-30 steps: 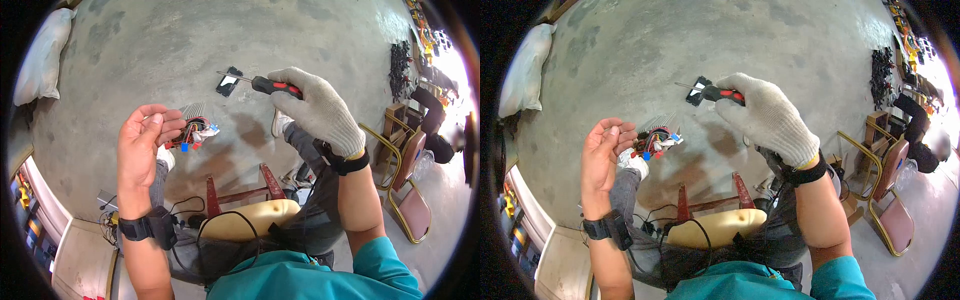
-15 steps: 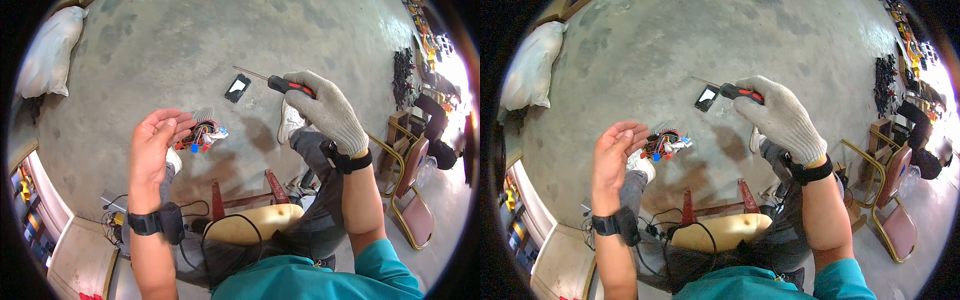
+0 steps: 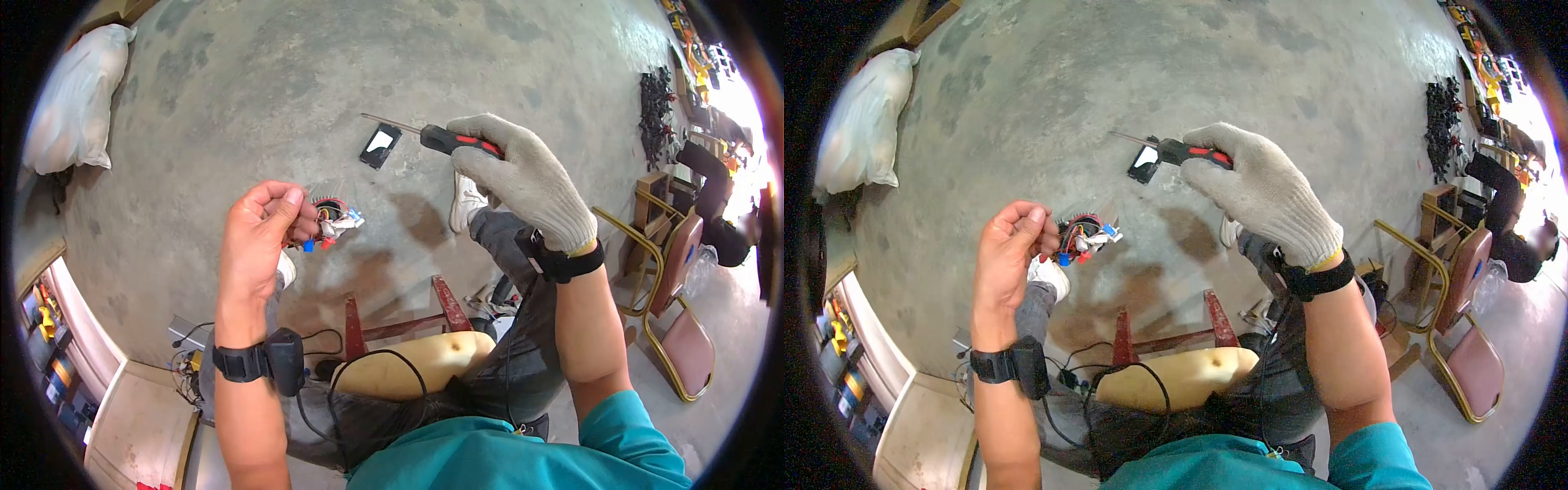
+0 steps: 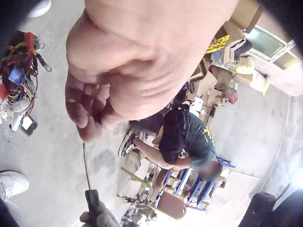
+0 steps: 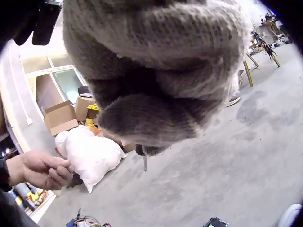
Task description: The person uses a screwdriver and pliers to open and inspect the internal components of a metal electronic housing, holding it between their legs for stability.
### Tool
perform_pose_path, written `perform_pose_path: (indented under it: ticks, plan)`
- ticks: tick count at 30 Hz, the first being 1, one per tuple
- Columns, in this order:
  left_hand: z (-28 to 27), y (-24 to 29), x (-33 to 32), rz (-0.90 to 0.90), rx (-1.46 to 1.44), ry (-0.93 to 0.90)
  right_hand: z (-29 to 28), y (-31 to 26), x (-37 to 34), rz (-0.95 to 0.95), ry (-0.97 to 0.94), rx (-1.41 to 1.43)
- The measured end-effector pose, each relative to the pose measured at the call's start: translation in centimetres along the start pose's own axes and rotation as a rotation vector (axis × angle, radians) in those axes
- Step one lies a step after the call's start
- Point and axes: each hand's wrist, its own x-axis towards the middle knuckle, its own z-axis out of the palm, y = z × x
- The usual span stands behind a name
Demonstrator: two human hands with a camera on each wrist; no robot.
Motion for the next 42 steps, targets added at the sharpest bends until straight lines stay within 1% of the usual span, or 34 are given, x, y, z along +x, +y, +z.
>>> perform_pose_path:
  ticks: [1,5,7,8,10,11,13,17,19,20,22,24,26,27,28,29,30,31,32,33,34,35,36,38,39,40,41,42]
  plan:
    - [0.5,0.4,-0.1,-0.016,-0.036,0.036,-0.1,-0.3,-0.1,0.049,-0.027,0.062]
    - [0.6,0.5,-0.1,-0.034,-0.044,0.078,-0.4,-0.6,-0.1,0.078,-0.042,0.112]
    - [-0.4,-0.2,0.2,-0.039,0.023,-0.053,-0.4,-0.6,-0.2,0.061,-0.036,0.084]
    - [-0.6,-0.4,0.3,-0.037,0.029,-0.049,-0.3,-0.6,-0.1,0.057,-0.037,0.09]
    - [-0.5,-0.6,0.4,-0.03,0.196,-0.03,-0.3,-0.4,-0.2,0.034,-0.02,0.042]
    - [-0.5,-0.8,0.5,-0.028,0.203,-0.031,-0.3,-0.3,-0.2,0.032,-0.017,0.048]
    - [-0.4,-1.3,0.6,-0.012,0.161,-0.026,-0.4,0.0,-0.3,-0.062,0.023,-0.02]
    - [1.2,-1.8,0.7,-0.023,0.199,-0.051,-1.2,-0.3,-0.4,0.015,0.009,0.006]
    - [3.3,-2.0,0.8,-0.062,0.335,-0.119,-1.5,0.8,-0.2,-0.157,0.129,-0.018]
    - [4.3,-2.9,0.7,-0.057,0.354,-0.126,-1.7,1.1,-0.4,-0.156,0.144,-0.004]
    - [6.2,-6.2,1.1,-0.137,0.475,-0.268,-2.6,1.7,-0.6,-0.15,0.218,0.067]
    - [8.7,-9.0,1.1,-0.172,0.675,-0.318,-3.6,2.2,-1.3,-0.122,0.248,0.075]
    - [10.0,-14.3,3.2,-0.061,0.911,-0.307,-4.5,2.5,-1.8,-0.094,0.255,0.077]
    - [10.7,-17.0,4.7,-0.062,0.915,-0.306,-5.0,2.5,-2.1,-0.053,0.24,0.114]
    - [11.5,-19.6,6.3,-0.06,0.952,-0.213,-5.4,2.7,-2.3,-0.012,0.223,0.15]
    - [12.2,-21.3,7.5,-0.06,0.988,-0.117,-5.6,3.0,-2.4,-0.012,0.219,0.153]
    - [12.8,-22.0,8.4,-0.066,0.993,-0.12,-5.7,3.3,-2.3,-0.043,0.261,0.151]
    - [13.4,-22.6,9.4,-0.049,1.1,-0.026,-5.8,3.7,-2.2,-0.072,0.306,0.148]
    - [13.9,-23.2,10.4,-0.029,1.206,0.067,-5.6,4.1,-2.1,-0.063,0.309,0.153]
    - [14.1,-23.9,11.4,-0.032,1.214,0.051,-5.3,4.6,-2.1,-0.108,0.351,0.151]
    - [14.1,-24.6,12.4,-0.05,1.202,0.088,-5.1,5.1,-2.1,-0.146,0.392,0.145]
    - [14.1,-25.4,13.5,-0.068,1.189,0.125,-5.0,5.4,-1.9,-0.112,0.397,0.086]
    - [13.6,-26.7,14.7,-0.075,1.195,0.104,-5.0,5.5,-1.8,-0.09,0.4,0.085]
    - [11.7,-30.4,17.6,0.03,0.911,0.159,-5.0,5.4,-1.8,-0.048,0.356,0.071]
    - [10.7,-32.9,19.4,0.029,0.913,0.157,-4.7,5.6,-1.9,-0.08,0.398,0.035]
    - [9.7,-35.6,21.1,0.064,0.931,0.197,-4.7,5.4,-2.0,-0.079,0.396,0.037]
    - [9.1,-36.9,22.1,0.1,0.948,0.241,-4.7,5.2,-2.0,-0.124,0.402,0.045]
    - [9.6,-35.4,22.0,0.099,0.95,0.247,-4.7,5.0,-1.9,-0.169,0.408,0.053]
